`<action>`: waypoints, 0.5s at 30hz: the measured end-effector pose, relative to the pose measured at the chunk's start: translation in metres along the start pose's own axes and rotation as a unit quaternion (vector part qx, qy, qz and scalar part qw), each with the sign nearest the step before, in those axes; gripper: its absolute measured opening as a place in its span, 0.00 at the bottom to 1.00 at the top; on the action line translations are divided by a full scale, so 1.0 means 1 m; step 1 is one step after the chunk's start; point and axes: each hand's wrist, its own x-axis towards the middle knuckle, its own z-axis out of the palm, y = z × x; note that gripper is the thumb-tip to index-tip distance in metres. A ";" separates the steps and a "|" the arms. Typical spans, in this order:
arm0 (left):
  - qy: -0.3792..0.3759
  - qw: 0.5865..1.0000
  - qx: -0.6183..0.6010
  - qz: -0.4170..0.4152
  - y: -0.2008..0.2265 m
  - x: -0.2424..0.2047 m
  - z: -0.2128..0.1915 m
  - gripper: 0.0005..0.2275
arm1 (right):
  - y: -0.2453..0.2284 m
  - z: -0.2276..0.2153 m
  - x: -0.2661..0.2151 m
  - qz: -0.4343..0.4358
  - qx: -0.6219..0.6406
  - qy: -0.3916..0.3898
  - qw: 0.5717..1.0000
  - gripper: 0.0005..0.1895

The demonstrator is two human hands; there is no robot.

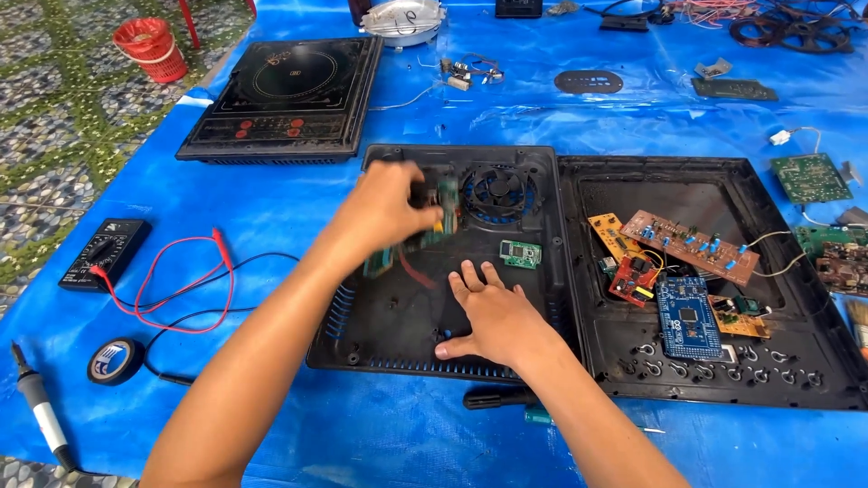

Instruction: Disassembling an induction cooker to remove the internal cooling fan using a screwdriver.

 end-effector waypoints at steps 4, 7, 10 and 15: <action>0.039 0.999 0.024 0.006 -0.033 0.048 0.000 0.21 | -0.001 -0.001 0.001 0.001 -0.007 -0.002 1.000 0.60; 0.030 0.997 0.072 0.008 -0.061 0.081 0.018 0.20 | 0.000 -0.002 0.000 0.001 -0.010 -0.004 1.000 0.61; 0.011 0.994 0.106 -0.019 -0.073 0.095 0.028 0.17 | -0.002 -0.005 -0.002 -0.003 -0.007 -0.007 1.000 0.59; -0.003 0.994 0.111 -0.006 -0.073 0.096 0.037 0.14 | 0.000 0.001 0.003 -0.003 -0.007 0.008 1.000 0.61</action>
